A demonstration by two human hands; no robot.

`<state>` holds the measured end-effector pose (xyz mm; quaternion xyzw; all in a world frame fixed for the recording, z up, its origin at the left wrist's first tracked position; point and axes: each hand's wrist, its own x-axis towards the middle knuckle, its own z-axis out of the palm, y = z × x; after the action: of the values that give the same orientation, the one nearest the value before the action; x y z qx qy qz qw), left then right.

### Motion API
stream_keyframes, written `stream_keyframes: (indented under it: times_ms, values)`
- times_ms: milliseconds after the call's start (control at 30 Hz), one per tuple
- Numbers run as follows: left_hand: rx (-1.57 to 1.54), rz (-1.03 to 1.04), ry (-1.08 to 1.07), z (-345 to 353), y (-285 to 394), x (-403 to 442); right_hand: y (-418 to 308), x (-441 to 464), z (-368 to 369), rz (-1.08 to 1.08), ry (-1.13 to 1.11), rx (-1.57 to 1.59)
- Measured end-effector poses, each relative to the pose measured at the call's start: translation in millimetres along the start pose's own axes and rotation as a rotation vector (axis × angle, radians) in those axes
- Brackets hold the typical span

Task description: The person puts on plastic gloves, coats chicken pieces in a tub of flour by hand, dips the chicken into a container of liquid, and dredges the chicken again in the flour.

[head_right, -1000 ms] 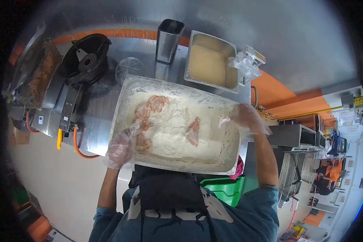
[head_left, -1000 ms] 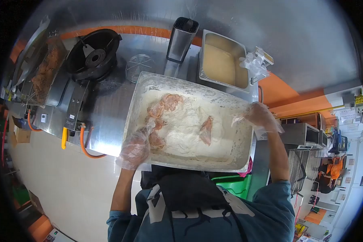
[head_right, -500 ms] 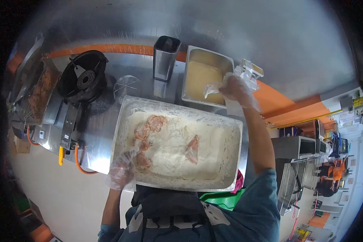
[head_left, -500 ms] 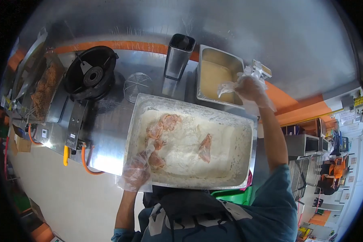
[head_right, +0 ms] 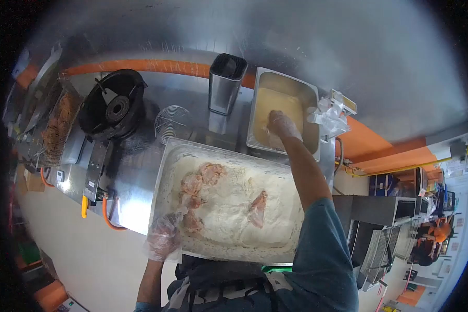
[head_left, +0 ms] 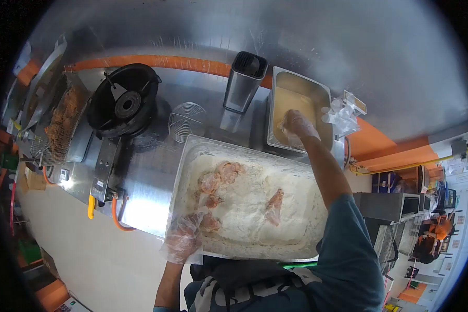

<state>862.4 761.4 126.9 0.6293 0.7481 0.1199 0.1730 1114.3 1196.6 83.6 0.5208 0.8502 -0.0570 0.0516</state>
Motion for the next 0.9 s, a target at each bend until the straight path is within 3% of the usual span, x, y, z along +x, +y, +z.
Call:
stream_keyframes:
  times_ms: [233, 333, 533, 633, 733, 833, 900]
  values:
    - [-0.001, 0.112, 0.088, -9.7, 3.7, 5.4, -13.3, 1.5, 10.9, 0.084, -0.023, 0.023]
    - [0.021, 0.026, -0.099, 6.4, -9.7, -4.4, -20.6, -2.1, -8.5, 0.112, -0.038, -0.021]
    - [0.039, 0.03, -0.044, 16.6, -14.4, -10.3, -9.8, -26.7, -62.4, -0.024, -0.099, -0.053]
    - [-0.034, 0.093, 0.051, -3.1, -1.8, -2.9, 9.6, -40.6, -66.8, -0.081, 0.057, -0.022]
    - [-0.053, 0.104, 0.058, 0.4, -3.6, -0.9, -3.1, -59.2, -104.2, 0.014, -0.048, -0.092]
    - [-0.074, 0.186, 0.167, -5.6, 1.0, 0.5, 40.4, -48.3, -70.9, 0.022, 0.23, -0.147]
    - [-0.032, 0.105, 0.08, 1.7, -2.2, -3.6, 37.7, -60.1, -81.4, 0.024, 0.289, -0.12]
